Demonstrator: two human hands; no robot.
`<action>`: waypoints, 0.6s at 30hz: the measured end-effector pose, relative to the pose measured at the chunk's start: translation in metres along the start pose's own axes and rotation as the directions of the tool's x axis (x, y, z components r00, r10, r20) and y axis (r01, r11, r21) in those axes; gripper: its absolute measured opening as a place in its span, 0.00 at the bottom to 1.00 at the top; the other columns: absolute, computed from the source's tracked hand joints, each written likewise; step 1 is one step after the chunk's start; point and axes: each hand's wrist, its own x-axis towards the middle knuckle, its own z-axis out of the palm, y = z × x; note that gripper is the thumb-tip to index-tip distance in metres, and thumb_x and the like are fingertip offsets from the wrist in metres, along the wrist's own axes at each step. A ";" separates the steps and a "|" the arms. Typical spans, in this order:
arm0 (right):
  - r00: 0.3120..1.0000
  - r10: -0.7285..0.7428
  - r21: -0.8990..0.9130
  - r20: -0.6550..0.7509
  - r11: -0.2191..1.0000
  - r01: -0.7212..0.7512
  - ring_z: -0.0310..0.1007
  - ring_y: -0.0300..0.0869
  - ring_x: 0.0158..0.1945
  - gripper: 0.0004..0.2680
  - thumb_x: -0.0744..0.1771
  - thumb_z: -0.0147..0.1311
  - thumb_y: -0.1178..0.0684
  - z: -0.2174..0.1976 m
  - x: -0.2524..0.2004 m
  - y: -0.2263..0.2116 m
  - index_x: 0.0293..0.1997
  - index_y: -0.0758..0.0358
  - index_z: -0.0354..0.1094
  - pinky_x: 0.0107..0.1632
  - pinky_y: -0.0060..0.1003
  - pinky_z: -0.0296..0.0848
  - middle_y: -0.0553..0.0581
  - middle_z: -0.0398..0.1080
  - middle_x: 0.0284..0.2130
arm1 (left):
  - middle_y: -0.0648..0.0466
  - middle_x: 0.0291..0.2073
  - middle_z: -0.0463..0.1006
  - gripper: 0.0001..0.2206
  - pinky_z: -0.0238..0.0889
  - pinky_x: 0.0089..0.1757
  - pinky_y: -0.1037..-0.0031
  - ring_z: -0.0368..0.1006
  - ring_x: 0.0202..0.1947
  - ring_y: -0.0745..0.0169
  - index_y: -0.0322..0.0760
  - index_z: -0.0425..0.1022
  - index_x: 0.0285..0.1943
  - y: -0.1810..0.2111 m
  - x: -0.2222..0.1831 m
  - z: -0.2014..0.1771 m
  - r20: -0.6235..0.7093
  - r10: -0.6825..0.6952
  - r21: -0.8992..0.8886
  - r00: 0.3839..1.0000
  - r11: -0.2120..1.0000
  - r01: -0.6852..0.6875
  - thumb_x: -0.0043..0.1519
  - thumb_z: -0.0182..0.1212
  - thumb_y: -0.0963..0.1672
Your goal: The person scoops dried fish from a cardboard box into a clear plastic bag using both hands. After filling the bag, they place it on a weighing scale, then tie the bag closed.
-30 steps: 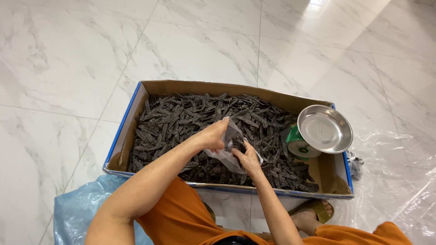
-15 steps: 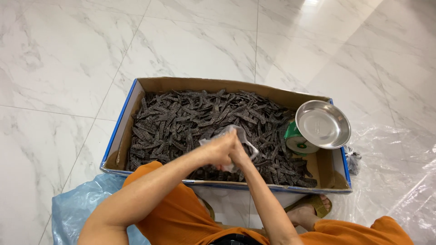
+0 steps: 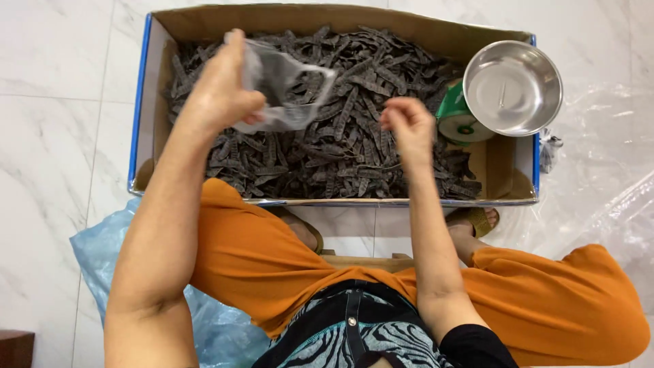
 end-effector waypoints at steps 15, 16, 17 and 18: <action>0.968 0.158 -0.956 0.194 0.250 0.151 0.70 0.58 0.50 0.38 0.56 0.74 0.50 0.080 -0.039 0.077 0.72 0.60 0.52 0.50 0.50 0.69 0.63 0.67 0.50 | 0.31 0.72 0.53 0.47 0.77 0.26 0.72 0.81 0.29 0.52 0.29 0.34 0.79 0.000 0.008 -0.006 -0.063 -0.186 0.038 0.981 0.981 0.188 0.50 0.59 0.31; 0.963 0.200 -0.956 0.183 0.266 0.126 0.72 0.58 0.48 0.36 0.57 0.73 0.50 0.074 -0.037 0.079 0.72 0.59 0.55 0.49 0.50 0.71 0.63 0.67 0.52 | 0.30 0.72 0.54 0.47 0.77 0.27 0.73 0.81 0.29 0.53 0.28 0.34 0.80 0.001 0.010 -0.005 -0.040 -0.163 0.033 0.986 0.986 0.165 0.51 0.58 0.31; 0.953 0.251 -0.955 0.170 0.279 0.097 0.73 0.59 0.46 0.33 0.59 0.72 0.49 0.065 -0.041 0.079 0.71 0.58 0.57 0.48 0.50 0.72 0.63 0.67 0.53 | 0.30 0.71 0.56 0.46 0.77 0.27 0.74 0.82 0.30 0.54 0.27 0.34 0.80 0.000 0.009 -0.001 -0.010 -0.147 0.025 0.989 0.989 0.147 0.51 0.57 0.31; 0.961 0.195 -0.935 0.194 0.334 0.121 0.74 0.59 0.46 0.31 0.59 0.72 0.50 0.055 -0.046 0.078 0.68 0.59 0.60 0.47 0.50 0.73 0.62 0.69 0.52 | 0.30 0.72 0.55 0.46 0.77 0.27 0.74 0.82 0.30 0.54 0.27 0.34 0.80 -0.001 0.007 0.003 -0.001 -0.144 0.005 0.990 0.990 0.144 0.51 0.56 0.31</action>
